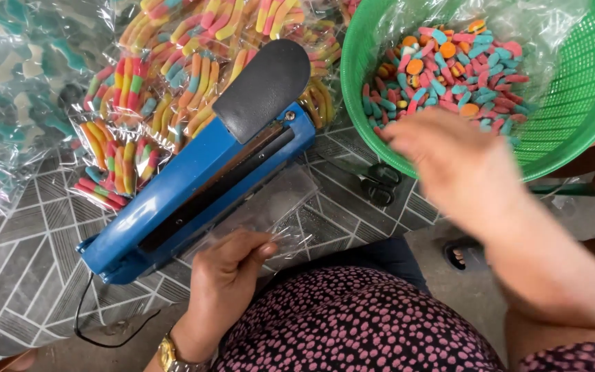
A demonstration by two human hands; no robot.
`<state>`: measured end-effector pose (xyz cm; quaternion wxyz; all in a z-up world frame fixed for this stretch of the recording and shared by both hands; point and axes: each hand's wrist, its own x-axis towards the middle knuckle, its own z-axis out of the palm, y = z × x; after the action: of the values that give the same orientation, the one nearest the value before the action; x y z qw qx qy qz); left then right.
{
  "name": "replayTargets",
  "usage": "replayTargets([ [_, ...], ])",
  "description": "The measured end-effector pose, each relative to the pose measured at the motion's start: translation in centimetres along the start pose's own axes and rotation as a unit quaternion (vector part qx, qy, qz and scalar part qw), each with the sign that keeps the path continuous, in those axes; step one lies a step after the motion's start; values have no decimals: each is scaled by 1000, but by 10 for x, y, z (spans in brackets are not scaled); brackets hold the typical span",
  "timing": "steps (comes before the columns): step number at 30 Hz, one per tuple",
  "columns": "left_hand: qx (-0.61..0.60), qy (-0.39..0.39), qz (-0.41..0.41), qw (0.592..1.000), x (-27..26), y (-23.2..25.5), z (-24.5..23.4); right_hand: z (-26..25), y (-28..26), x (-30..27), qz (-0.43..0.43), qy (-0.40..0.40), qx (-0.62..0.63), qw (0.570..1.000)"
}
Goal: Packaging gummy worm candies into small plastic bags and sealing them with a manual heat sealer.
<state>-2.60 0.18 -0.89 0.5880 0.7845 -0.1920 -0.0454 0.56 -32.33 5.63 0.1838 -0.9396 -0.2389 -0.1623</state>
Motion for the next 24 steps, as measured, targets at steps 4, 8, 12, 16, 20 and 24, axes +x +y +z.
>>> replayTargets([
  [4, 26, 3, -5, 1000, -2, -3, 2, -14, 52, 25, 75, -101, -99, 987],
  [8, 21, -16, -9, 1000, -4, -8, 6, 14, 100, 31, 175, -366, -145, 902],
  [12, 39, -12, -7, 999, -6, -9, 1, -1, 88, 34, 214, -372, -129, 894],
  [16, 42, -21, -3, 999, -4, -7, -2, -10, 111, 26, 278, -392, -204, 853],
  [20, 36, -15, -12, 999, -4, -10, 1, -15, 142, 7, 193, -265, -167, 930],
  [24, 24, -17, -10, 1000, -2, -8, 3, -25, 134, 16, 247, -197, -149, 937],
])
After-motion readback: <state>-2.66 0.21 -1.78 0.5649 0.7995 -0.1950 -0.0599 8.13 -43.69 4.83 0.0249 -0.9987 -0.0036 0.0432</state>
